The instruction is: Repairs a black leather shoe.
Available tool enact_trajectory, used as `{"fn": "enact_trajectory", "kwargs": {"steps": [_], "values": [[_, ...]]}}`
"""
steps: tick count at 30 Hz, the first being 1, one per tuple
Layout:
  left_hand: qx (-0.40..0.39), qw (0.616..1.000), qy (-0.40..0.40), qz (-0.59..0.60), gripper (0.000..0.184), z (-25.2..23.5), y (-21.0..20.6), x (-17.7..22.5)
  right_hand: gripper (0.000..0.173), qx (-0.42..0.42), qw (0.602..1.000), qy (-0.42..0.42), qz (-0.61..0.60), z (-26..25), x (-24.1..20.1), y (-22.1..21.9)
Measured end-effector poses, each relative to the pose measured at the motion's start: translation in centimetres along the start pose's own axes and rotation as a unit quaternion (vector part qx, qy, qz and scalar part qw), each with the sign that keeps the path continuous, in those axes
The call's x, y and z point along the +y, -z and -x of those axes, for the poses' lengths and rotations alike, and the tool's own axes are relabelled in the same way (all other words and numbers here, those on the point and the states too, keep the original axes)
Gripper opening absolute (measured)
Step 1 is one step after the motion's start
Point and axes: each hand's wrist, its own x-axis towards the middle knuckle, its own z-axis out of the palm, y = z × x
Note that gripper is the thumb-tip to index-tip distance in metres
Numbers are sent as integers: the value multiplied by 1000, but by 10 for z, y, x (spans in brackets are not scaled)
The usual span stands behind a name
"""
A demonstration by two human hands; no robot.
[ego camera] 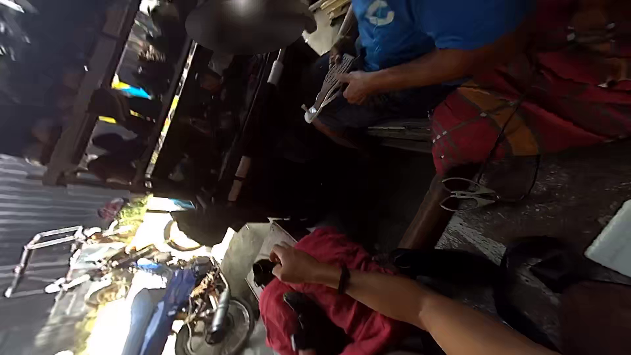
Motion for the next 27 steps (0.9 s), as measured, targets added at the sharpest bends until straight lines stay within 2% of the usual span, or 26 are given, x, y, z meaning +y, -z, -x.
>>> {"fn": "enact_trajectory", "kwargs": {"steps": [1, 3, 6, 10, 14, 17, 22, 24, 27], "values": [[-87, 995, -50, 16, 35, -33, 40, -39, 32, -1, 1000, 1, -12, 13, -5, 6], [-23, 999, -26, 34, 27, -55, 53, -81, 25, -3, 1000, 24, 0, 31, 11, 1], [16, 994, 55, 91, 18, -56, 49, -78, 25, -3, 996, 87, 10, 43, 38, -4], [-42, 978, 53, 196, 21, -62, 62, -97, 27, -9, 991, 107, 74, 50, 29, 2], [-79, 965, 53, 245, 22, -66, 75, -111, 19, -50, 983, 38, 173, 96, 15, -8], [-94, 957, 83, 260, 20, -69, 83, -109, 20, -49, 968, 28, 244, 112, 17, -26], [-146, 945, 85, 281, 16, -82, 89, -105, 21, -58, 936, 49, 343, 99, 17, -55], [-148, 942, 80, 292, 16, -87, 87, -103, 17, -60, 926, 49, 370, 90, 16, -61], [-145, 937, 80, 306, 18, -93, 85, -102, 12, -72, 934, -40, 349, 78, 4, -64]]}}
